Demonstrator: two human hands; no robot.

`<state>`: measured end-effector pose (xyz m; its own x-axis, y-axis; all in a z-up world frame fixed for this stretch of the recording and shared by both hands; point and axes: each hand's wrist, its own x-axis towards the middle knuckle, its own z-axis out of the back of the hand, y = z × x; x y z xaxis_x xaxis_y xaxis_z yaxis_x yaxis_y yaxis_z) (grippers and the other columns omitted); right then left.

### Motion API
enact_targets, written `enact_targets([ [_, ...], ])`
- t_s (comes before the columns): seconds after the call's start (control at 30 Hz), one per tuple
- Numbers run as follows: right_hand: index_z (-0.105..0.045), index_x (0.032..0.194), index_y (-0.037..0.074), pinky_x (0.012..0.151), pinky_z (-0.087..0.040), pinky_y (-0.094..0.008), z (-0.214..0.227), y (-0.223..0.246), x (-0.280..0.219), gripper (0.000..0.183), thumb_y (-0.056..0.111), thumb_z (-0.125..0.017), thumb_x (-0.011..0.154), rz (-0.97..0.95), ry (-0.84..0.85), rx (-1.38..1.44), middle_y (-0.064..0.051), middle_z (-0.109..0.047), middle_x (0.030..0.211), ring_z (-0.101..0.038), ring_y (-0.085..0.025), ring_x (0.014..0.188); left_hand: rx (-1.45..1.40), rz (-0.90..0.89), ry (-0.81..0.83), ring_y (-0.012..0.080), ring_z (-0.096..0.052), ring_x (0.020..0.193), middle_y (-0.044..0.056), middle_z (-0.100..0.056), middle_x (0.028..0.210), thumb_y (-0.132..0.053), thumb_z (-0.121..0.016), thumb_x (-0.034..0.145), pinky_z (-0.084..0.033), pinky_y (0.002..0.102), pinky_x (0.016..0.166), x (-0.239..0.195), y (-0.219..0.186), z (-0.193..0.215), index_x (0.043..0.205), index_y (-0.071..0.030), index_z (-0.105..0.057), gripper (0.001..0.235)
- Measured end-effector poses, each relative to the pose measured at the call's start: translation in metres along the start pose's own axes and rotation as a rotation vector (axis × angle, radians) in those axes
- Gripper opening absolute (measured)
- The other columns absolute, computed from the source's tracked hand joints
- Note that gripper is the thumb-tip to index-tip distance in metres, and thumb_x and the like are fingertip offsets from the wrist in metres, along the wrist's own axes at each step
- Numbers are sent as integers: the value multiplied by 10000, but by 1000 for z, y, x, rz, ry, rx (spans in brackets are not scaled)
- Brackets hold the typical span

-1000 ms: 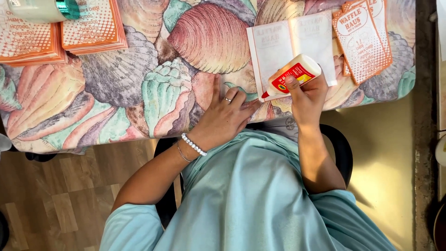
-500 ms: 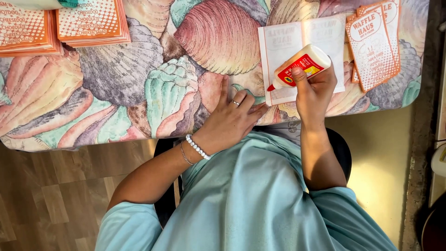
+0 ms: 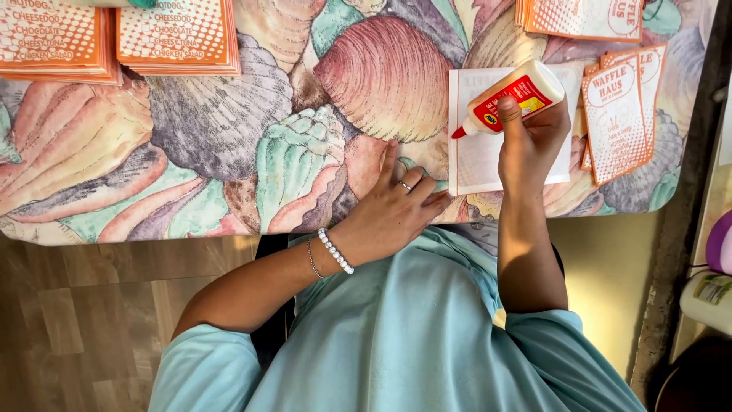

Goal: Applying glue to paper bags and folding them to assemble the product.

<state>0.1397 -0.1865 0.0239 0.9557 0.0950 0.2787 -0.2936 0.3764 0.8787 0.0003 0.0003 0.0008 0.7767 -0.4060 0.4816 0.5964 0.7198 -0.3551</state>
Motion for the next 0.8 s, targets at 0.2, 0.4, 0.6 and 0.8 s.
enact_targets([
  [0.2, -631, 1203, 42, 792, -586, -324, -14, 25, 23, 389, 301, -814, 978, -22, -41, 148, -78, -689, 1003, -652, -164, 920, 32, 2, 114, 304, -508, 983, 79, -547, 974, -217, -597, 976, -304, 753, 1131, 11, 1, 36, 1212, -152, -676, 257],
  [0.4, -628, 1122, 58, 763, -550, -315, -21, 19, 44, 296, 270, -798, 1007, 37, -41, 105, -69, -668, 982, -617, -154, 894, 16, -5, 126, 304, -507, 997, 82, -556, 1004, -183, -572, 977, -300, 761, 1131, 11, 3, 36, 1228, -140, -665, 271],
  [0.6, -610, 1130, 54, 756, -546, -326, -30, 15, 66, 292, 245, -801, 1020, 104, -23, 143, -76, -662, 975, -615, -172, 879, 25, -1, 126, 294, -505, 1017, 70, -544, 997, -206, -555, 1004, -297, 745, 1145, 10, 3, 36, 1251, -141, -657, 275],
  [0.8, -613, 1155, 73, 784, -582, -342, -39, 19, 78, 281, 209, -812, 1009, 82, -32, 269, -71, -676, 1023, -648, -170, 935, 3, -6, 98, 299, -496, 999, 78, -539, 989, -186, -589, 989, -297, 758, 1142, 11, 2, 38, 1236, -129, -666, 265],
])
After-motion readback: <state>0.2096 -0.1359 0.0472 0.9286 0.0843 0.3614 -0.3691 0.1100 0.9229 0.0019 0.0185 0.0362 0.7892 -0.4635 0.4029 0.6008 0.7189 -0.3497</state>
